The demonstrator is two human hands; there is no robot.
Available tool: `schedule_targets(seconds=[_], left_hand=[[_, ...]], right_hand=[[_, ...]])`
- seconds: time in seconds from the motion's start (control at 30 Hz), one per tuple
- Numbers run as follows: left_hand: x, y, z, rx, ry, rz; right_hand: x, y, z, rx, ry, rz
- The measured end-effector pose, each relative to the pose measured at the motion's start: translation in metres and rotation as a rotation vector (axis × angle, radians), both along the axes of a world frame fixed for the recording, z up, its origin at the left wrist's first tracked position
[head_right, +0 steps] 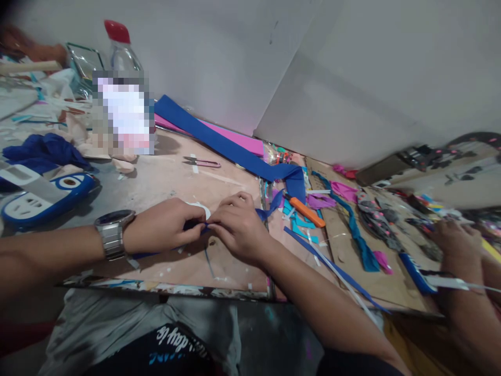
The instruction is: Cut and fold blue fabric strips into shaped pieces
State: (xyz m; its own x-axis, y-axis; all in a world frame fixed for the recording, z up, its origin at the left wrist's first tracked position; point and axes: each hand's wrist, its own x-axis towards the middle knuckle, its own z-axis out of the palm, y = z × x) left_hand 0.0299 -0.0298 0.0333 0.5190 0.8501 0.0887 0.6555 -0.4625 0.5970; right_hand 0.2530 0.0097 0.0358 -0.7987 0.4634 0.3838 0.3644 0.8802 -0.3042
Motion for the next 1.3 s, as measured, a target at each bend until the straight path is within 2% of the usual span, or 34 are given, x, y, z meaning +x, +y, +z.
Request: schedule_targets(seconds=[0.37, 0.47, 0.8, 0.97, 1.3], left_hand=[[-0.001, 0.001, -0.009, 0.138, 0.011, -0.042], [-0.001, 0.002, -0.010, 0.172, 0.022, -0.038], [-0.001, 0.002, -0.013, 0.184, 0.012, -0.072], [0.000, 0.004, -0.015, 0.210, -0.001, -0.094], [-0.002, 0.001, -0.008, 0.165, -0.007, -0.038]], right_hand=[[-0.002, -0.001, 0.002, -0.072, -0.119, 0.032], [-0.002, 0.000, 0.001, -0.079, -0.097, 0.030], [-0.001, 0.000, -0.001, -0.100, -0.009, 0.090], [0.000, 0.002, -0.001, -0.122, 0.012, 0.069], [0.001, 0.004, 0.000, -0.114, -0.004, 0.038]])
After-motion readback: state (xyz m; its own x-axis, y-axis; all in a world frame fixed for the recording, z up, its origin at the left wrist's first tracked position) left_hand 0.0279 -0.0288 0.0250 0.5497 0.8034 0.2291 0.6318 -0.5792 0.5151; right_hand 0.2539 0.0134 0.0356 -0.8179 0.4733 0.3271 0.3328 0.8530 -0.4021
